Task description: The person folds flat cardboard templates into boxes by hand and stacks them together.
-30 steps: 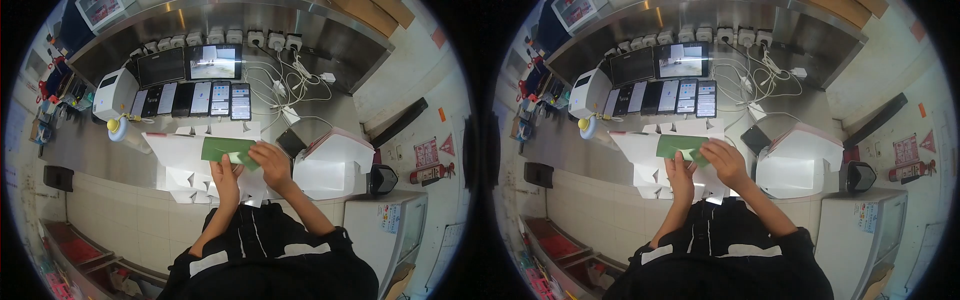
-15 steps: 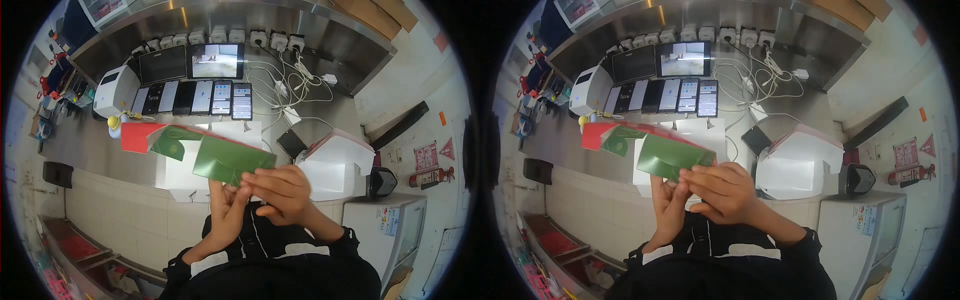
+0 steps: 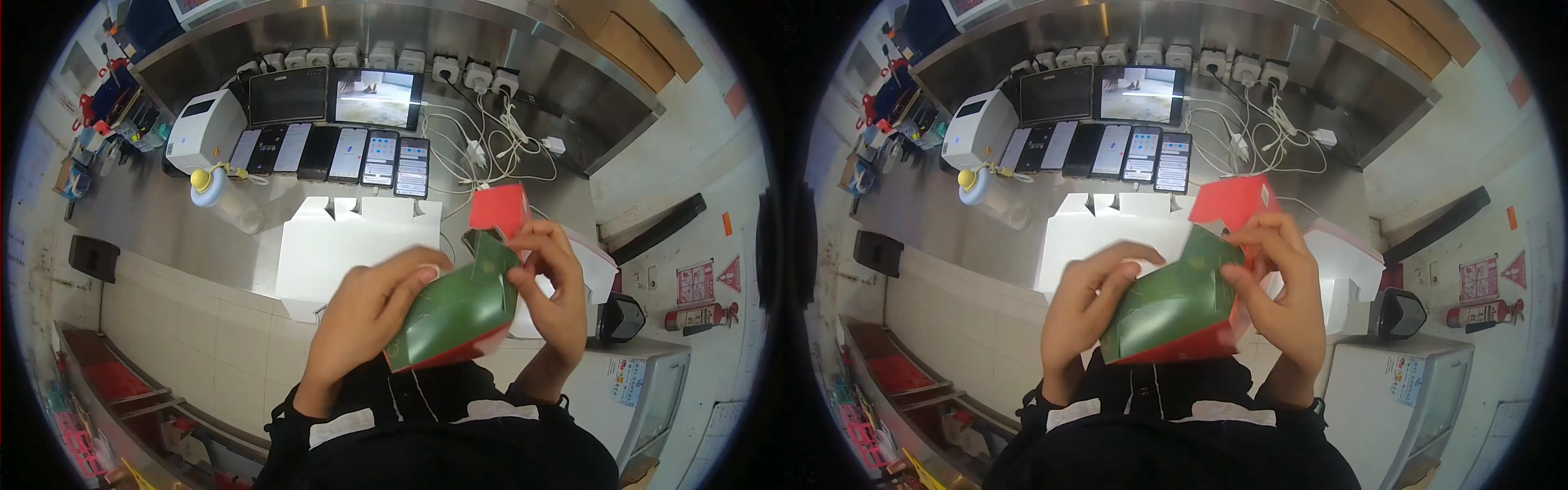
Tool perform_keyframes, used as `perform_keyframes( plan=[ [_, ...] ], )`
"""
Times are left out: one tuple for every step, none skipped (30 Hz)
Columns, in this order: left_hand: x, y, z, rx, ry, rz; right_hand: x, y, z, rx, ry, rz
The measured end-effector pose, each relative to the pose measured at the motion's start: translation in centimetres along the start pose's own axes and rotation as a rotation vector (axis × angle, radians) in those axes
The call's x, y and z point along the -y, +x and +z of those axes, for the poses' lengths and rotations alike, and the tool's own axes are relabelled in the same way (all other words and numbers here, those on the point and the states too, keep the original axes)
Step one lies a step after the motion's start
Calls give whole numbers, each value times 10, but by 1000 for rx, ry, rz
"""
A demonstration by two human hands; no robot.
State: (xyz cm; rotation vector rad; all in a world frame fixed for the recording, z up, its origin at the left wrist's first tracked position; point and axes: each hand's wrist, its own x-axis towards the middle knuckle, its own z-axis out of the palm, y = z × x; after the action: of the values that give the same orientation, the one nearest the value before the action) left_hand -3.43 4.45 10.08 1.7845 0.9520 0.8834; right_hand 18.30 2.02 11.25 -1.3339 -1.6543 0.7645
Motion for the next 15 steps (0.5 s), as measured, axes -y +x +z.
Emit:
perform_keyframes(
  plan=[
    [-6,0,-8,6,52,-114,-3,-1,0,-10,86,-27],
    [-6,-1,-7,6,51,-113,-9,-4,1,-10,85,-27],
    [-6,-3,-5,-174,-36,-107,-17,-7,0,-95,217,26],
    [-6,-7,-3,-354,-122,-100,-23,-10,1,-180,350,79],
    [-11,-16,-3,-394,-288,-134,-26,-12,1,-318,344,104],
    [-12,-21,0,-392,-286,-133,-30,-12,3,-321,345,103],
    [-12,-25,5,-412,30,44,-32,-13,5,-441,391,54],
    [-10,-32,9,-371,177,122,-33,-13,7,-560,435,4],
    [-8,-39,13,-340,319,206,-33,-10,11,-602,514,-86],
    [-5,-40,12,-334,318,202,-30,-10,10,-605,513,-80],
    [-2,-39,9,-239,329,239,-24,-10,5,-455,479,-152],
    [2,-38,5,-145,340,276,-18,-9,-1,-303,443,-226],
    [7,-37,-3,-50,498,393,-14,-9,-12,-94,225,-323],
    [6,-35,-3,-48,500,395,-3,-4,-16,-97,226,-324],
    [3,-34,-4,-26,556,484,9,0,-17,98,37,-388]
  ],
)
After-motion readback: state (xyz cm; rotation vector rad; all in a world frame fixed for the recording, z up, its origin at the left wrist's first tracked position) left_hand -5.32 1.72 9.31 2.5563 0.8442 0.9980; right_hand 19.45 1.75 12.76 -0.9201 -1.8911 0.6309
